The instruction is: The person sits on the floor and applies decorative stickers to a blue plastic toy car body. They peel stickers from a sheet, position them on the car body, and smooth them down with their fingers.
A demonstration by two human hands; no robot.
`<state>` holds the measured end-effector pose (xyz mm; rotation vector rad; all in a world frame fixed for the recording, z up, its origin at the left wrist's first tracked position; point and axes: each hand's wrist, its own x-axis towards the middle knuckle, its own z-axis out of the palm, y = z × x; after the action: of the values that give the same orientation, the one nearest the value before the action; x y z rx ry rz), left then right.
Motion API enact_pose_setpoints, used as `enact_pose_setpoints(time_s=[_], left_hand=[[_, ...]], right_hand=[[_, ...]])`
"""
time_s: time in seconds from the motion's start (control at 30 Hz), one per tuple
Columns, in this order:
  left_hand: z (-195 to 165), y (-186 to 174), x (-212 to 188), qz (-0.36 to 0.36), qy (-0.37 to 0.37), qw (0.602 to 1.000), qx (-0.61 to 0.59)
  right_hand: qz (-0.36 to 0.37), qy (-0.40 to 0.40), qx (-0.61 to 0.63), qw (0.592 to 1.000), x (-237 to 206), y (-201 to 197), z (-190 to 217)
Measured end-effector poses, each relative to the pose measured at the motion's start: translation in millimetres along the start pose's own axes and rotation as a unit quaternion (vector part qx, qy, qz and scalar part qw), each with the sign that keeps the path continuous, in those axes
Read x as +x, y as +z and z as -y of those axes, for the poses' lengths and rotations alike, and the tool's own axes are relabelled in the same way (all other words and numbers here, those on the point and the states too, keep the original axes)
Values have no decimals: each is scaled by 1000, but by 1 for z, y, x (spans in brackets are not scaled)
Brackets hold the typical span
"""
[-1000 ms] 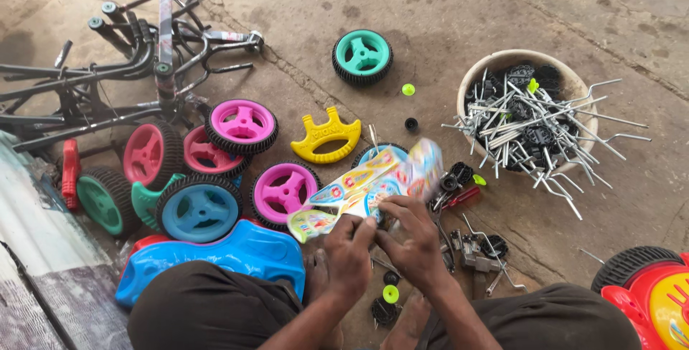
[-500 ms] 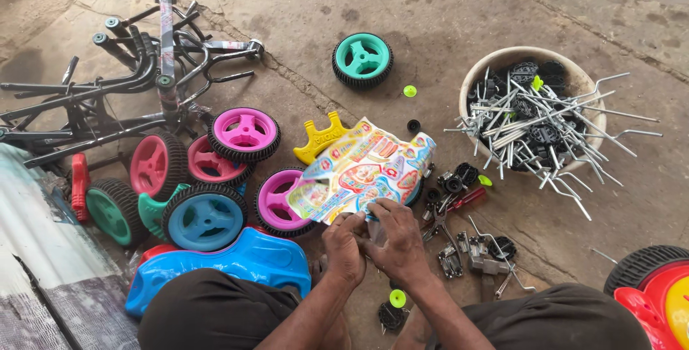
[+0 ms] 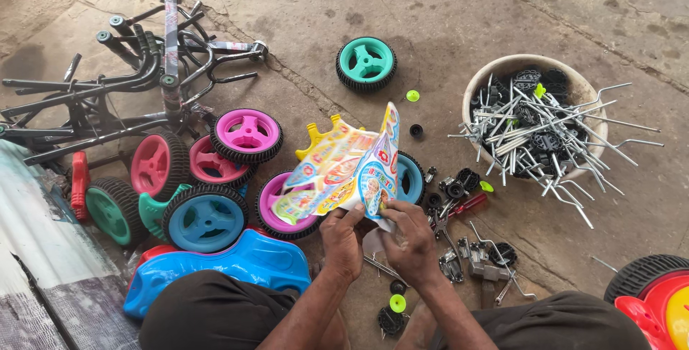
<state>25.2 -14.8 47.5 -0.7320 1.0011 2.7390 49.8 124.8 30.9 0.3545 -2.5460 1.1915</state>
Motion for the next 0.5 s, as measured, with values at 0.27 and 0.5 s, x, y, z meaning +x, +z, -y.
enact_pose_setpoints(time_s=[0.27, 0.5], left_hand=[[10, -8, 0, 50, 60, 982, 172], [8, -4, -4, 26, 4, 996, 80]], right_hand=[[-3, 74, 115, 991, 6, -9, 8], [37, 95, 119, 988, 6, -11, -2]])
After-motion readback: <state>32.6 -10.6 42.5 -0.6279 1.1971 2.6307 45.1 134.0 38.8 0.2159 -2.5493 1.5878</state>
